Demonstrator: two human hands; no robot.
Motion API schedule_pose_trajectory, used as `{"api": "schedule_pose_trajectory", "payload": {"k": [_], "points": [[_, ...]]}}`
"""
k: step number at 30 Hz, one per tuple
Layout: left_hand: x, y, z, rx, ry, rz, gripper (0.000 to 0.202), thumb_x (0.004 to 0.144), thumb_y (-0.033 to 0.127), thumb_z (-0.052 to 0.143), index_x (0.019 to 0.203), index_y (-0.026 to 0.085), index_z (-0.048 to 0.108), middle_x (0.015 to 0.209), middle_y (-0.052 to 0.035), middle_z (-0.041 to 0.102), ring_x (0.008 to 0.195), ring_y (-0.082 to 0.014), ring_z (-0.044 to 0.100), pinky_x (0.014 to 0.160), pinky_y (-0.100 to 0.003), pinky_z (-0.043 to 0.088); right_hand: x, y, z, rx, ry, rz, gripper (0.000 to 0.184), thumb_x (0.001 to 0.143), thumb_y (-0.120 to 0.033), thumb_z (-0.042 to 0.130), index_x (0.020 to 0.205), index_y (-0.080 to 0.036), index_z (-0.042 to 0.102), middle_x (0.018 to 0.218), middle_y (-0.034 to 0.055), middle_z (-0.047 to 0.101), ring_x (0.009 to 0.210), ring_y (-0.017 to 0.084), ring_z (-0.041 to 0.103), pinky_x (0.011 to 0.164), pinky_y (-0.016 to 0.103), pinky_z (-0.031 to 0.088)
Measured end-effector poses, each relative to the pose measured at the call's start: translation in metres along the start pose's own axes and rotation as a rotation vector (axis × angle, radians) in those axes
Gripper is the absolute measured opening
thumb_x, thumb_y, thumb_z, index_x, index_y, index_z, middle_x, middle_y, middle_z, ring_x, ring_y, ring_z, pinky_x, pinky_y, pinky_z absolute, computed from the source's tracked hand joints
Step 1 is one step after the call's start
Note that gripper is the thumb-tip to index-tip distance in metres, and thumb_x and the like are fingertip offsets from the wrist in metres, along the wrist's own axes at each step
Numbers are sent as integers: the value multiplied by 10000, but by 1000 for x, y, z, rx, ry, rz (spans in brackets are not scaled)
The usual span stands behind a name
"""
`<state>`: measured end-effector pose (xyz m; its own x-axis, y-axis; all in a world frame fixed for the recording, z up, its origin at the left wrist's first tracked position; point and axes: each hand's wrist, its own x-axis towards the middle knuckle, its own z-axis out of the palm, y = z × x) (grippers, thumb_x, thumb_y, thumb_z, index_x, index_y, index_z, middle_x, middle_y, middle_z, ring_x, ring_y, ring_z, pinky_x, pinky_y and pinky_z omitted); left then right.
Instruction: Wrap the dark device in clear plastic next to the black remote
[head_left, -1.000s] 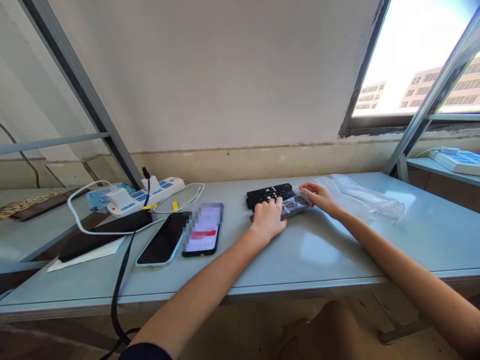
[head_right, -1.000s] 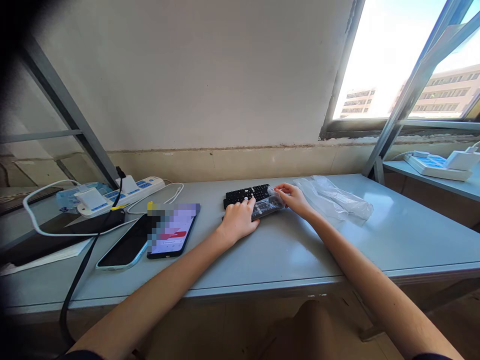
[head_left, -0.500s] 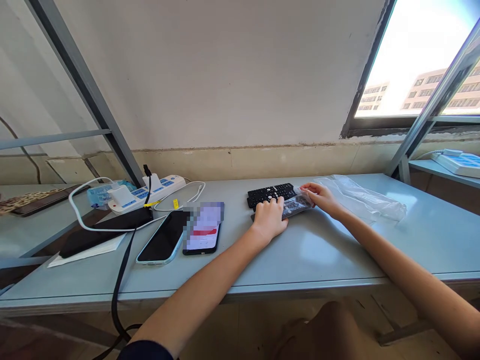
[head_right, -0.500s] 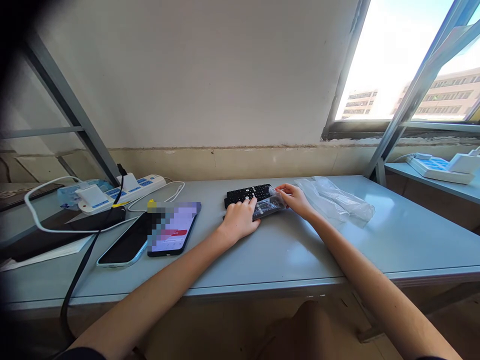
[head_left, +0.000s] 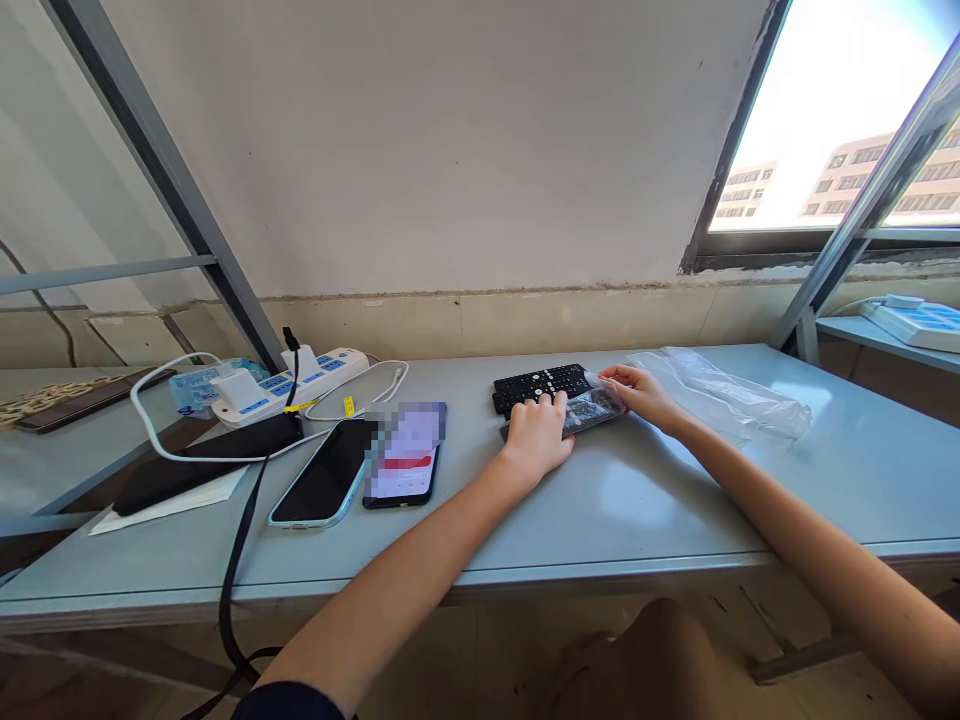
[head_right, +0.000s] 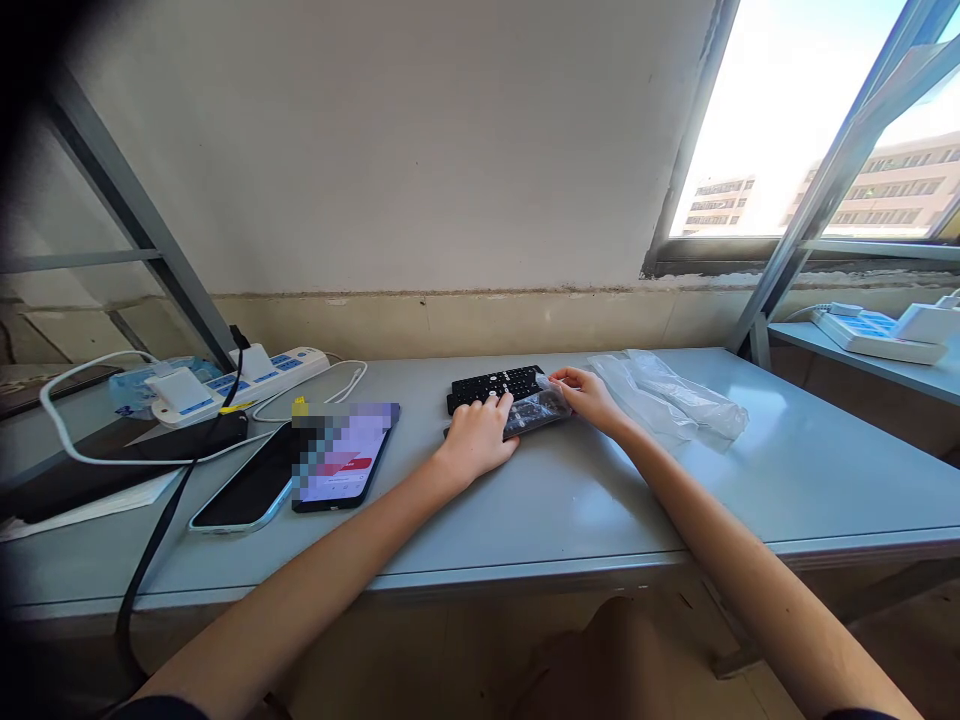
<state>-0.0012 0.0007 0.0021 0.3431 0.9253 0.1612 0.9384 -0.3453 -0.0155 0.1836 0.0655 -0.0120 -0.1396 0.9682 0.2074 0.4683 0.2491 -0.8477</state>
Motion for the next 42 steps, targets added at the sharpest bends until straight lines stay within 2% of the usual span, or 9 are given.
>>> {"api": "schedule_pose_trajectory", "payload": {"k": [14,42], "points": [[0,-1,-1,35,-17,38,472,849,344,504,1259,134,400,1199,-155,579,1066,-244,574,831,-319,445,0,1,-1,-20,-12,-5,490,659,-600,591,845,-148,589,652,15,534,540,81,451,430,180,337],[0,-1,0,44,-12,34,457,844,368,518,1240,162,422,1164,-138,592,1061,-241,578,833,-309,443,2,3,-1,-35,-7,-18,472,666,-612,591,808,-162,597,637,15,544,513,76,436,418,180,322]]}}
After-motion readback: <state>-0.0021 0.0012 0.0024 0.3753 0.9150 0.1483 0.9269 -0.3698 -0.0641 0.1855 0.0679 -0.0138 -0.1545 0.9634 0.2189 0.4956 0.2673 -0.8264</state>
